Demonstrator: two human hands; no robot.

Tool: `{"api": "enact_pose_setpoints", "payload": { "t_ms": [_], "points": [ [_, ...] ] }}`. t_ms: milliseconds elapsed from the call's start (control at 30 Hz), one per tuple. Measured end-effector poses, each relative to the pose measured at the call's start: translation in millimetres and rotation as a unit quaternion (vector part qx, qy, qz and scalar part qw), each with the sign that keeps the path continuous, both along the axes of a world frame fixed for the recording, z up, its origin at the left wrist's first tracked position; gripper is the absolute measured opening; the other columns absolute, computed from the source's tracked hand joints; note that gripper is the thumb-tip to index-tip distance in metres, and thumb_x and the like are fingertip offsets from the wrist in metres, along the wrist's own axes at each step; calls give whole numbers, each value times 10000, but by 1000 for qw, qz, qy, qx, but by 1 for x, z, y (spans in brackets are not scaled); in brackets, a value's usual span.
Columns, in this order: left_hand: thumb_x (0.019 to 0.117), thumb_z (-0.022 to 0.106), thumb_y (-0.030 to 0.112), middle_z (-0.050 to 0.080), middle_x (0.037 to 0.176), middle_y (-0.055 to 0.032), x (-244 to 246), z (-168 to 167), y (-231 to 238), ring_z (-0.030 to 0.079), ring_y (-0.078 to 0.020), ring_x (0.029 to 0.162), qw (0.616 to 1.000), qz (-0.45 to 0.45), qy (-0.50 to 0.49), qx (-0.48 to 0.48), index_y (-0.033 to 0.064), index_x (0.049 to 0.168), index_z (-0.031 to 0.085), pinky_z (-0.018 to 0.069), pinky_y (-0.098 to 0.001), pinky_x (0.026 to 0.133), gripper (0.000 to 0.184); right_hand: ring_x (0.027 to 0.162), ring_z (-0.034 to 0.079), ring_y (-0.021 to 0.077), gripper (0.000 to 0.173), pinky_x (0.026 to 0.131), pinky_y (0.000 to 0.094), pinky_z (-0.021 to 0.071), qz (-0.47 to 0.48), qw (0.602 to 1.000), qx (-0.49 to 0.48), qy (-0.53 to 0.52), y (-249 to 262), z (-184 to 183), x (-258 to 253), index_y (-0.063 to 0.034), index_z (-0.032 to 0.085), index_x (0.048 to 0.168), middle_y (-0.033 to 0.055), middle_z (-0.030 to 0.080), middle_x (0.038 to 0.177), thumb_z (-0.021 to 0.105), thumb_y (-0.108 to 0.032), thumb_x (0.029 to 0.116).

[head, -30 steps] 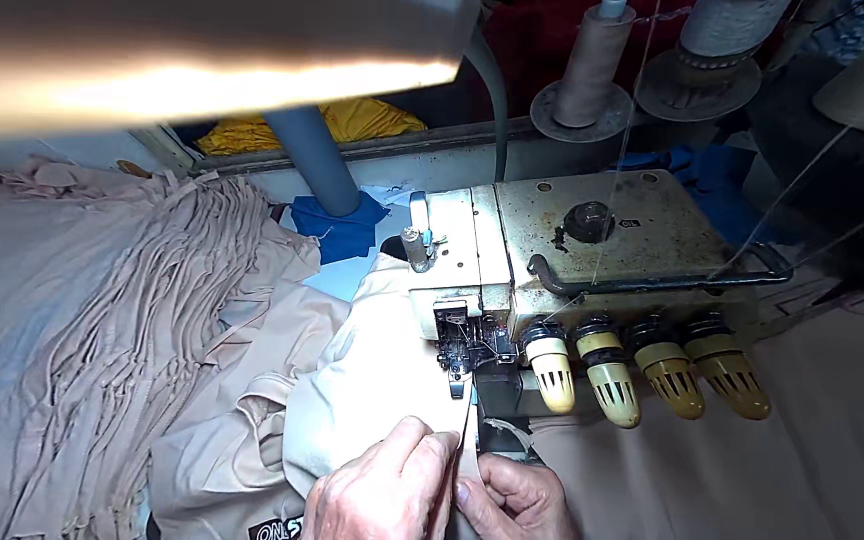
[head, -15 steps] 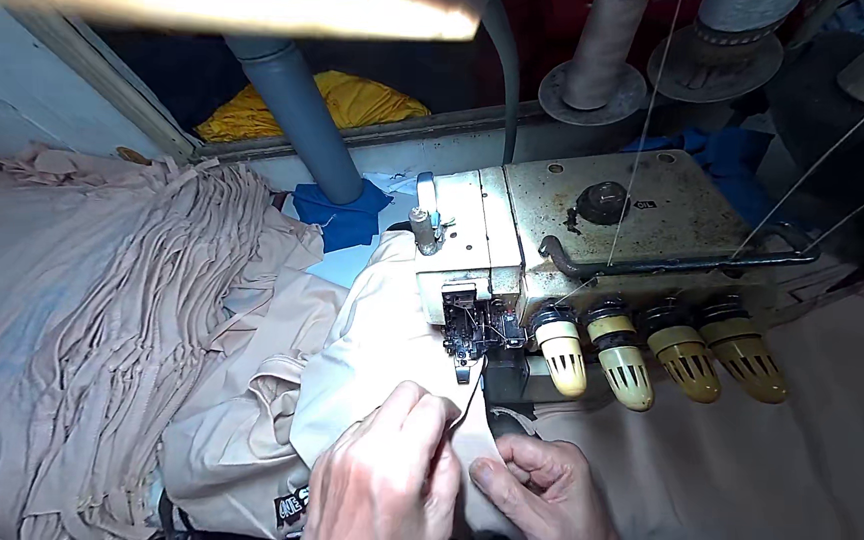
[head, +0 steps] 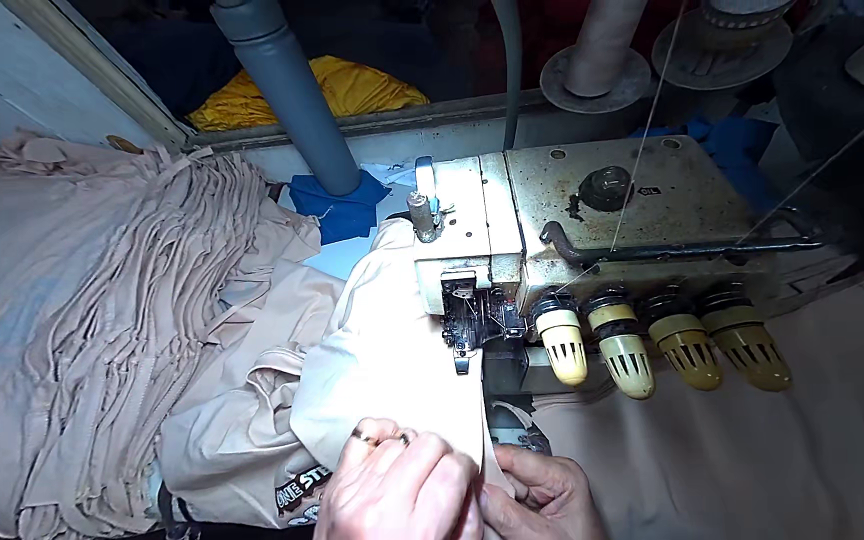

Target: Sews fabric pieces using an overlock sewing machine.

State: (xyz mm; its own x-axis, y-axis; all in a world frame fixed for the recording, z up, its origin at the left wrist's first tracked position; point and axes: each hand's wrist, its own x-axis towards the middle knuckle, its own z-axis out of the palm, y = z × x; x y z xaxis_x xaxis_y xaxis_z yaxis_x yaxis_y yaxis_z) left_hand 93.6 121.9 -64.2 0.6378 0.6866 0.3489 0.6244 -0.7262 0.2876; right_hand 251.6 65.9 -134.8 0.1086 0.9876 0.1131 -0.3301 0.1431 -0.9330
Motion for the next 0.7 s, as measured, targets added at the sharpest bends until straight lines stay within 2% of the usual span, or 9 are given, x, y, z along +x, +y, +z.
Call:
{"api": "enact_pose_setpoints", "payload": {
  "t_ms": [100,200,267,367,433,500,600,667,700],
  "points": [
    [952,608,215,705,766,-26,12,-14,15,625,-150,682,998,23,-19,62,131,870,743,464,-346,767,179,604,556,-75,99,575,127,488,-24,999,14,-27,12,-2,-6,44,699,893,-60,648,681,624,91,847],
    [967,611,252,740,828,-10,11,-11,17,645,-130,721,998,49,-15,43,139,975,780,452,-372,793,203,574,566,-46,92,540,148,493,-25,999,18,-27,18,0,-10,38,696,863,-47,640,660,613,79,870],
    [964,625,241,742,819,-13,8,-12,18,635,-129,718,997,59,-30,37,138,969,782,433,-376,796,188,555,611,-4,93,514,179,533,-20,1000,8,-21,18,2,-12,40,690,863,-23,656,656,612,74,901],
    [966,633,227,726,779,-22,6,-18,18,617,-125,694,995,57,-62,62,133,900,780,420,-355,812,186,558,612,-14,101,511,169,530,-23,1000,5,-16,18,0,-15,28,681,855,-35,657,660,603,83,888],
    [962,640,224,715,763,-27,10,-19,18,601,-135,682,993,48,-68,83,139,883,775,414,-347,812,178,594,555,-57,93,559,136,477,-31,999,24,-24,19,-4,-17,36,678,843,-47,633,667,604,79,877],
    [963,637,220,688,761,-25,14,-22,21,588,-143,684,992,37,-65,98,152,885,765,418,-355,812,165,642,580,-64,66,617,125,495,-37,997,42,-51,21,-6,-19,65,690,851,-7,667,701,627,72,867],
    [983,612,257,712,851,-18,13,-19,23,630,-149,800,995,37,-41,83,175,966,791,406,-427,915,198,690,652,-17,44,671,144,534,-49,991,62,-110,24,-6,-26,83,689,834,76,702,730,658,53,844],
    [982,610,259,771,962,-13,8,-18,25,700,-155,915,995,52,-35,77,177,987,815,385,-532,1061,221,674,658,26,48,648,171,531,-46,985,79,-143,27,-7,-32,79,680,812,104,693,712,657,43,832],
    [974,610,250,787,1003,-6,6,-19,29,724,-155,954,994,61,-39,82,176,966,826,367,-577,1097,228,667,669,53,57,637,196,539,-33,984,83,-154,28,-5,-36,80,689,812,118,697,709,657,38,834]
  ]
}}
